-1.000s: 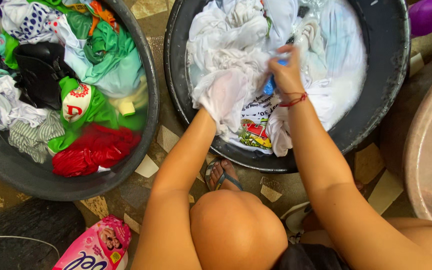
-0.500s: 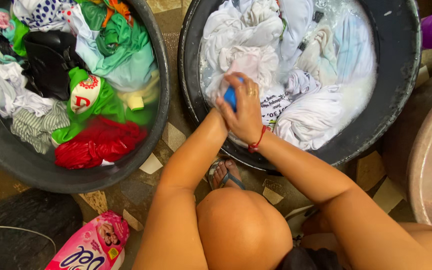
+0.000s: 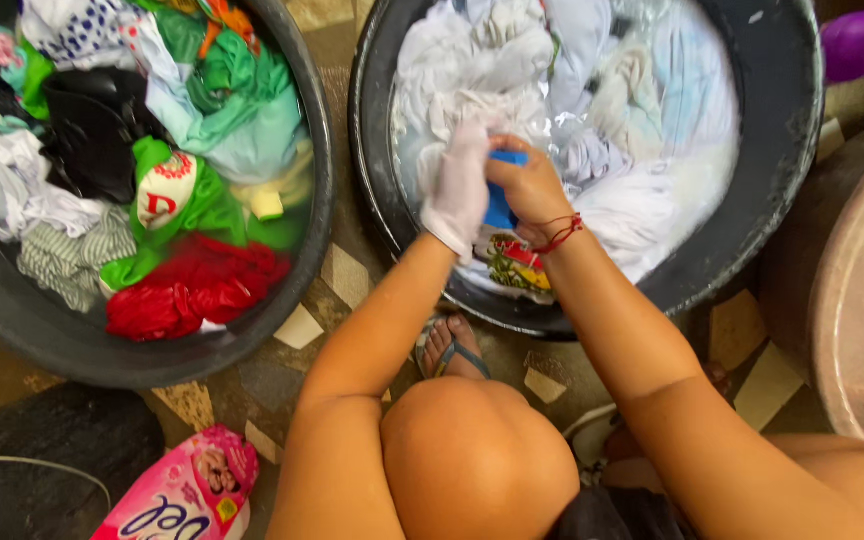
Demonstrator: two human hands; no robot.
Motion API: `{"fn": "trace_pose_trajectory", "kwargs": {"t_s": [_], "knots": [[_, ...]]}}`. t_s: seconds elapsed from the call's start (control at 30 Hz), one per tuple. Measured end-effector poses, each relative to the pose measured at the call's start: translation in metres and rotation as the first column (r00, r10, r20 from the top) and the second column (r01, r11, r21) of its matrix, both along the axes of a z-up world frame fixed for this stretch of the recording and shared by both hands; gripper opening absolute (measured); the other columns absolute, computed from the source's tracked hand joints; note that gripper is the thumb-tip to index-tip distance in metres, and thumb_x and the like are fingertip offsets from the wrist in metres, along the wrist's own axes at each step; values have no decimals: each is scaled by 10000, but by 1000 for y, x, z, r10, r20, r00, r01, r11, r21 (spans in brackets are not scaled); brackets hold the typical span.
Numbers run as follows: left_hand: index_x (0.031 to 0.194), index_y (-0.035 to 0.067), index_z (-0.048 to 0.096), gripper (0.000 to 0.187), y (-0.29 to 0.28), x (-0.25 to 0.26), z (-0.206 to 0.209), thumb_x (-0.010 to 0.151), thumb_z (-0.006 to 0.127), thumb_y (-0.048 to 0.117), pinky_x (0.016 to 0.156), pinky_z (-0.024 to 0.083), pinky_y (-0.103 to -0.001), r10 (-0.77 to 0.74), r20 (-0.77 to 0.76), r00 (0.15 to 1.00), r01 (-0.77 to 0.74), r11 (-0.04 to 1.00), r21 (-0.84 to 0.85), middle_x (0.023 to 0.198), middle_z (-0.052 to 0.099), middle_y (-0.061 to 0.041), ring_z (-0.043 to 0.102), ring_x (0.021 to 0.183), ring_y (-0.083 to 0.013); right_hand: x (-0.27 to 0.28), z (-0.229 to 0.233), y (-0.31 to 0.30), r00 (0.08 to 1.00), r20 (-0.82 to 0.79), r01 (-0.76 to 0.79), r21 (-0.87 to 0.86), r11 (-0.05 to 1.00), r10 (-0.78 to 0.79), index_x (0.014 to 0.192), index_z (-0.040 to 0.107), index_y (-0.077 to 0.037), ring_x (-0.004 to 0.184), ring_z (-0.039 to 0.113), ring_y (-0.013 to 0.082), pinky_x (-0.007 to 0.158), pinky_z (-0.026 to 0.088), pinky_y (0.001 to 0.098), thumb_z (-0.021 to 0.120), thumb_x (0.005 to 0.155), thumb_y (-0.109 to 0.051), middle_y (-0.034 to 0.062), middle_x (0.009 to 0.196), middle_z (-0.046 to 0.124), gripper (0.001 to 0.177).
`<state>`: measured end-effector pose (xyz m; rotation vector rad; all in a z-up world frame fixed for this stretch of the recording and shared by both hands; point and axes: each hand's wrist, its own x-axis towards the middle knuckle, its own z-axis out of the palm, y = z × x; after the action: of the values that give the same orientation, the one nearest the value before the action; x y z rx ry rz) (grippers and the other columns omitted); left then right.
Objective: The person washes white and colored clothes by hand in separate basins using soap and a blue scrubber, then pours liquid detergent onto specific spots.
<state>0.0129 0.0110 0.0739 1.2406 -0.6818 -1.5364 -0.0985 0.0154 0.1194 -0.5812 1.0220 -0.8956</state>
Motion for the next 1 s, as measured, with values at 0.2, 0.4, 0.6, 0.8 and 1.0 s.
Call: {"fn": "trace_pose_trajectory", "kwargs": {"t_s": [0.2, 0.4, 0.6, 0.8, 1.0], "knots": [[1259, 1, 646, 375, -10, 16, 13, 1076, 455, 267, 925, 547, -346, -51, -760, 648, 195, 976, 101, 1138, 712, -151, 674, 1040, -238, 28, 77, 69, 835, -476, -521, -527, 671, 275, 1089, 703, -56, 900, 667, 233, 796, 555, 370, 743, 973, -179, 121, 1008, 703, 174], [1280, 8, 631, 378, -3, 12, 7, 1084, 459, 282, 943, 534, -345, -85, -764, 639, 196, 979, 56, 1163, 690, -148, 654, 1065, -237, 15, -4, 2, 516, -773, -522, -625, 581, -368, 1287, 588, 37, 1082, 515, 436, 948, 429, 513, 723, 933, -226, 268, 1205, 557, 461], [1301, 15, 616, 383, -15, 6, -8, 1092, 463, 297, 960, 521, -343, -84, -730, 678, 192, 979, 66, 1189, 668, -144, 633, 1089, -236, 17, -45, 12, 396, -807, -514, -590, 622, -439, 1473, 481, 23, 1253, 501, 396, 1102, 336, 505, 477, 1099, -246, 234, 1387, 543, 461], [1322, 21, 601, 389, -12, -1, 16, 1101, 467, 312, 978, 509, -342, -52, -666, 744, 141, 987, 81, 1215, 646, -141, 613, 1114, -235, -10, -37, -28, 921, -289, 161, -324, 932, -260, 1483, 487, -4, 1289, 495, 388, 1136, 342, 492, 505, 1105, -261, 223, 1407, 545, 458], [1343, 28, 585, 397, -32, 24, 39, 1109, 471, 327, 995, 496, -340, -56, -669, 741, 100, 995, 27, 1241, 624, -137, 593, 1139, -233, 10, 4, 9, 902, -309, 110, -511, 853, -301, 1493, 493, -30, 1324, 489, 379, 1169, 349, 480, 532, 1112, -276, 211, 1427, 547, 455]]}}
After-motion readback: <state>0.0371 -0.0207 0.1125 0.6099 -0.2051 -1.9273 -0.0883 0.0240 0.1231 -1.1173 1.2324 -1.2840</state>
